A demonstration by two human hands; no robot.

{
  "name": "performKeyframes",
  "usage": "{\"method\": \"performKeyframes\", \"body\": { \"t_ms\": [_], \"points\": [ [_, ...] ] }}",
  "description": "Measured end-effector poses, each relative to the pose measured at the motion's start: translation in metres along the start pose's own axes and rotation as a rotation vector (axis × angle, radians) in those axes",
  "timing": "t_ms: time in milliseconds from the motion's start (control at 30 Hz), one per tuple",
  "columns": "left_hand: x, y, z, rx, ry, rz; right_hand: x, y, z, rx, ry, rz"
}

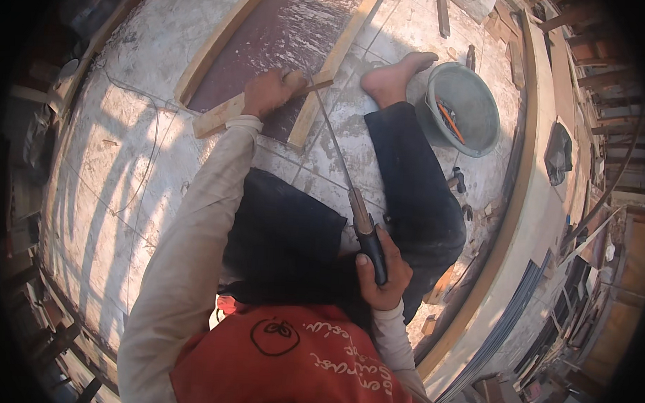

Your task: The person constructs a wooden frame by positioning wooden slats, marking them with a pencil, sawing a piece to size, and hammering nails to secure the joints.

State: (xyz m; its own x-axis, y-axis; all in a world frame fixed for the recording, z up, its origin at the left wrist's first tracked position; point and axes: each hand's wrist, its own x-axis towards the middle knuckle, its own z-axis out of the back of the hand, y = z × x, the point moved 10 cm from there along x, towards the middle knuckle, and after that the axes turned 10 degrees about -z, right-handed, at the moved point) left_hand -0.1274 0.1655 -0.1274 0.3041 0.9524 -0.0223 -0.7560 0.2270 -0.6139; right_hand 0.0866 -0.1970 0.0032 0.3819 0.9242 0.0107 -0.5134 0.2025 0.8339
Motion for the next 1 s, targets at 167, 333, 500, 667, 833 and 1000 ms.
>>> {"method": "performKeyframes", "body": {
  "t_ms": [167, 333, 500, 667, 833, 1000],
  "points": [
    [-0.006, 0.0, 0.007, 0.007, -0.107, -0.018, 0.001, 0.001, 0.0, -0.009, -0.008, 0.021],
    [0.0, 0.006, -0.003, 0.006, 0.02, 0.008, -0.004, -0.001, 0.001, 0.011, -0.009, -0.015],
    [-0.007, 0.011, -0.001, 0.005, 0.024, 0.014, -0.008, 0.004, -0.007, -0.002, 0.011, -0.008],
    [-0.006, 0.011, -0.002, 0.015, 0.029, 0.006, -0.008, 0.011, -0.011, 0.001, 0.01, -0.021],
    [-0.007, 0.02, 0.001, 0.05, -0.006, -0.006, -0.017, 0.02, -0.004, -0.009, 0.017, -0.022],
    [-0.005, 0.017, -0.001, 0.052, 0.015, -0.042, -0.023, 0.027, -0.003, -0.032, 0.004, -0.015]
  ]
}}
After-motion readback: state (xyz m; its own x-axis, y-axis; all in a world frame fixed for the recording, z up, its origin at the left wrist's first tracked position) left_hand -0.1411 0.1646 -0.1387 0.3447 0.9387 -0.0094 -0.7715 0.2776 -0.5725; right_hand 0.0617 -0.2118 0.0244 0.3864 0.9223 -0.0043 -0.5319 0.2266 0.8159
